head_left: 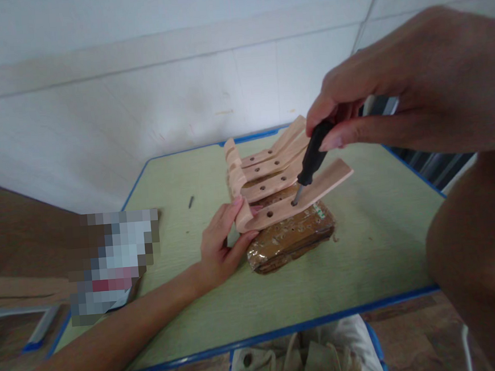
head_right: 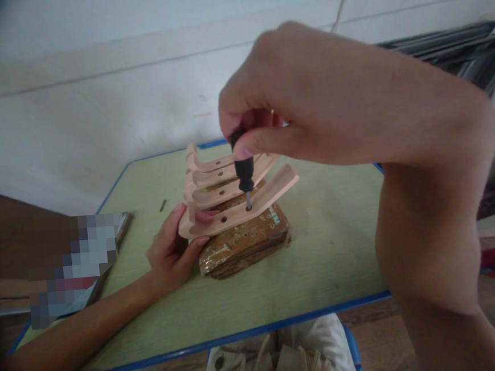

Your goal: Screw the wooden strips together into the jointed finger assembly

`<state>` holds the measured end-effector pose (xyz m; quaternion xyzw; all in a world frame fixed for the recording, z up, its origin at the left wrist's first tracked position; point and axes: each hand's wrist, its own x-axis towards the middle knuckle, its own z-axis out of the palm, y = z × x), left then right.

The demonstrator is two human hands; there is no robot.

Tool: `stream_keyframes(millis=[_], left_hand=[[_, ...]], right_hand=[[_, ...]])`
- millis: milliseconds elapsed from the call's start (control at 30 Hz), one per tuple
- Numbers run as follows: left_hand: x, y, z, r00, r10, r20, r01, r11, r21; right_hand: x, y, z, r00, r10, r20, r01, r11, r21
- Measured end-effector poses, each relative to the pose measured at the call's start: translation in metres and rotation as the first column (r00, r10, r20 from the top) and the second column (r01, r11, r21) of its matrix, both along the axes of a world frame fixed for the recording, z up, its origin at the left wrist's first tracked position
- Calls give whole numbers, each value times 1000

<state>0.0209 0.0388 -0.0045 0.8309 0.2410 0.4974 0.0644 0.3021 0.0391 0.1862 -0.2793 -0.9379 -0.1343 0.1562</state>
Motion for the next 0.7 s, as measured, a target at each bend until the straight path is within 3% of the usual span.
stream_keyframes(millis=[133,300,500,600,700], left_hand=[[0,0,0,1000,13,-10,-13,1000,4],[0,-1,2,998,59,-23,-57,996,62],[1,-1,3,1000,17,-13,-17,999,37],[0,0,1,1000,9,-7,-9,1000,0],[-1,1,-1,1000,0,2,0,1000,-16]], right_hand=[[-6,5,-3,997,-76,31,76,997,3],[-21,5,-7,964,-263,-20,263,964,-26],[-34,-1,-7,952,-299,-70,294,953,-73],[-37,-1,-8,901,-420,-106,409,906,-111],[-39,2,-11,806,-582,-108,573,812,-107]])
